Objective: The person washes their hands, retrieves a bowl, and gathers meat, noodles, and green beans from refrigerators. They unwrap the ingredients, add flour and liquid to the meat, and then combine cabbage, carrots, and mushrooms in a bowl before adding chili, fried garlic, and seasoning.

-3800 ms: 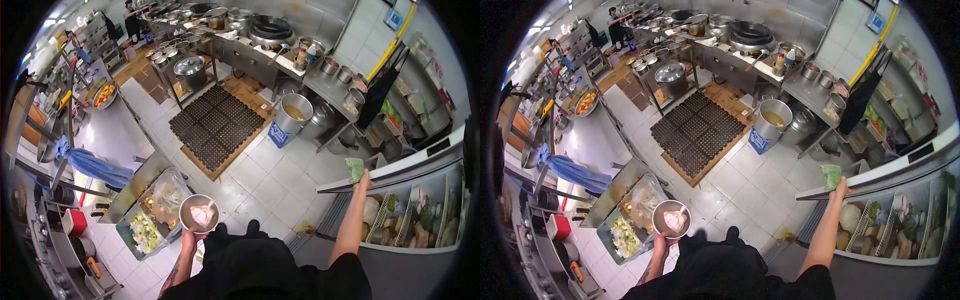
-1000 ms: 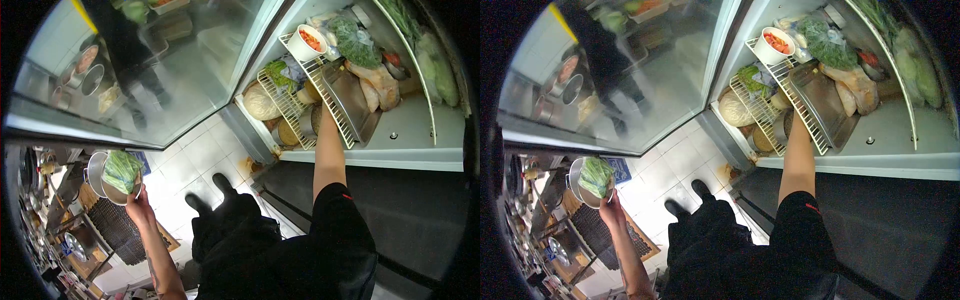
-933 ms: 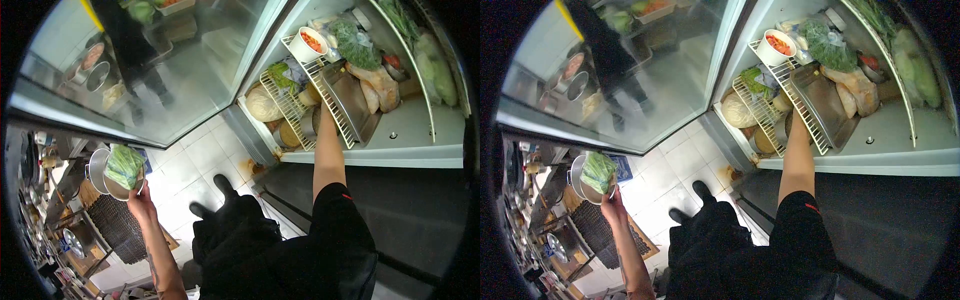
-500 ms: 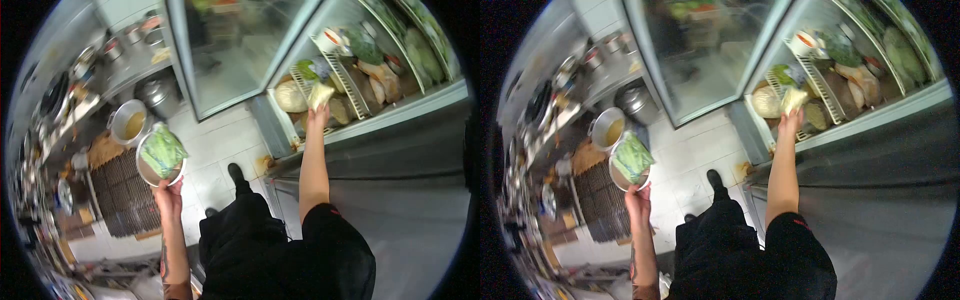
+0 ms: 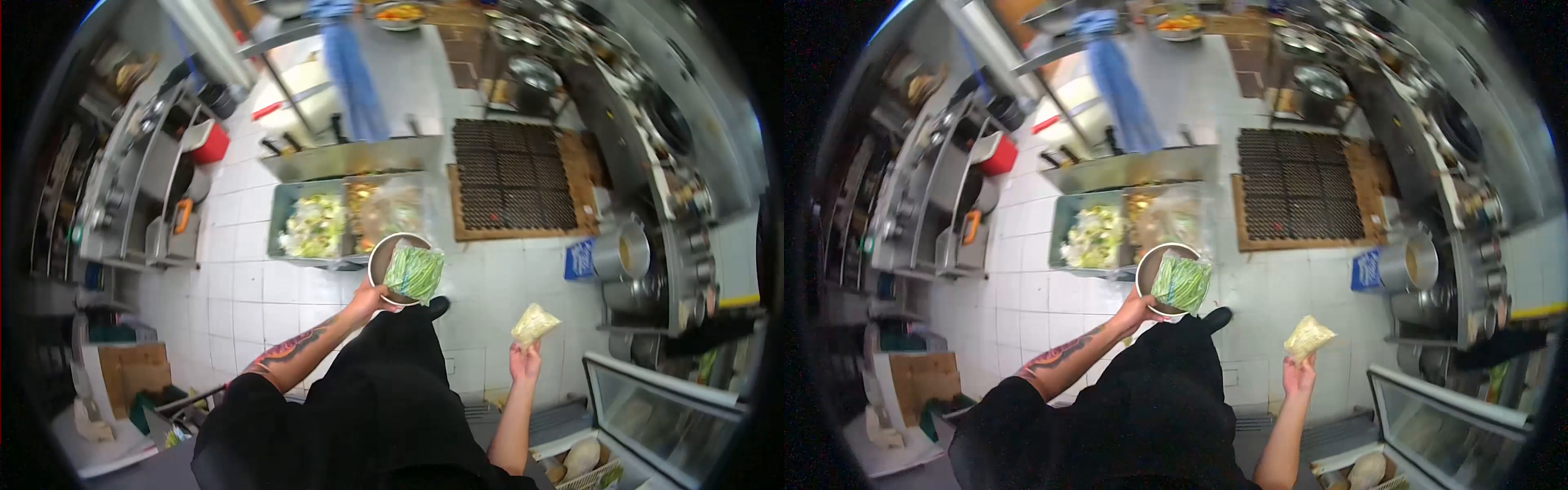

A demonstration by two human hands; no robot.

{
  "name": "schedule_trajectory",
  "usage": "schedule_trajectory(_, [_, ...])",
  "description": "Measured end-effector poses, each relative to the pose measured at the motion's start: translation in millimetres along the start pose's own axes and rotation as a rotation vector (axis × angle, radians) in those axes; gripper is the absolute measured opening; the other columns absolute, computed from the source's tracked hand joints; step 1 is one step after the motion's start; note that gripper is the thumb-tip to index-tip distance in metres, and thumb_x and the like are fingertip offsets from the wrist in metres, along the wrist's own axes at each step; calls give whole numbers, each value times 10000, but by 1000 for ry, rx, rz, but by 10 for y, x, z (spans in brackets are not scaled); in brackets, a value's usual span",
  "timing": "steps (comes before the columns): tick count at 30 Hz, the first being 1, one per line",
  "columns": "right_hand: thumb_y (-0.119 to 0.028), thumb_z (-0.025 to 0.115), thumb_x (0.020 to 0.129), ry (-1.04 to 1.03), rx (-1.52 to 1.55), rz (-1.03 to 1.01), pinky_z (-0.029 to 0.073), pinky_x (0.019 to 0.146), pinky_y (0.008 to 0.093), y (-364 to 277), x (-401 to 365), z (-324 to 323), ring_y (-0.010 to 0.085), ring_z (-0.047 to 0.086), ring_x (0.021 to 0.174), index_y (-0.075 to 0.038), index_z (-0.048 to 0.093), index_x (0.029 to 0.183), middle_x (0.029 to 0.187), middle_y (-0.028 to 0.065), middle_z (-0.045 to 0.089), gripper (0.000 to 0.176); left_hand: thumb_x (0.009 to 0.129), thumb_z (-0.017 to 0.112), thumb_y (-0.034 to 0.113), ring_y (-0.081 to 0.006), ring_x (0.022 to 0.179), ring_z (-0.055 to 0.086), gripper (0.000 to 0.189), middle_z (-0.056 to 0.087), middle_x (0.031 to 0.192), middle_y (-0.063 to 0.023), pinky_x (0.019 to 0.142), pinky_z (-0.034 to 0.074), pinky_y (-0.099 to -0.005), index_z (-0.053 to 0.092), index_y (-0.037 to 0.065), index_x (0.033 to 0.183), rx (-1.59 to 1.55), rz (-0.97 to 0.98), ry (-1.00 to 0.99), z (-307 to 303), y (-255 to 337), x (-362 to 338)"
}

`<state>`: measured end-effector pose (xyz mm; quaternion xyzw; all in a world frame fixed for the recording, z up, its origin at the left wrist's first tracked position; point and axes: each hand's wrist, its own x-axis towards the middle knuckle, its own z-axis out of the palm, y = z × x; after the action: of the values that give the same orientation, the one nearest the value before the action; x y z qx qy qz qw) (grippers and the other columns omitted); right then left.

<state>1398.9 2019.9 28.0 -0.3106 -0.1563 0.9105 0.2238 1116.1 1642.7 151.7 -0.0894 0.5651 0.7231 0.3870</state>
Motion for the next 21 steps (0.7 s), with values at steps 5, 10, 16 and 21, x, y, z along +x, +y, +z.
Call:
schedule_trajectory(5, [-86, 579, 950, -31, -182, 246, 512, 802, 363, 980, -339, 534, 218, 576, 1113, -170, 494, 1377, 1315, 50, 574, 443, 845, 458, -17, -315, 832, 714, 611, 611, 1170, -243, 644, 623, -338, 293, -5, 1432, -330, -43, 153, -1296, -234, -450])
schedule_trajectory(10, [-108, 603, 942, 7, -446, 329, 517, 801, 359, 1878, -509, 542, 210, 587, 1121, -185, 501, 1352, 1299, 37, 592, 430, 866, 479, -5, -331, 845, 711, 584, 622, 1164, -223, 636, 619, -341, 317, 9, 1427, -523, -31, 198, -2629, -337, -674])
schedule_trajectory(16, [-159, 635, 918, -164, -1276, 544, 472, 941, 369, 2383, -1065, 555, 198, 616, 1031, 16, 545, 1321, 1207, 57, 644, 449, 832, 470, -40, -351, 815, 717, 603, 614, 1162, -247, 572, 624, -356, 310, -19, 1414, -396, 66, 266, -4486, 318, -995])
schedule_trajectory(21, [-208, 605, 968, -38, -1525, 1052, 516, 830, 357, 3678, -59, 1863, 182, 626, 933, -57, 591, 1304, 1108, 60, 665, 369, 789, 506, -21, -357, 793, 711, 587, 645, 1142, -238, 579, 626, -393, 385, -31, 1363, -318, 169, 387, -5875, 1565, -1176])
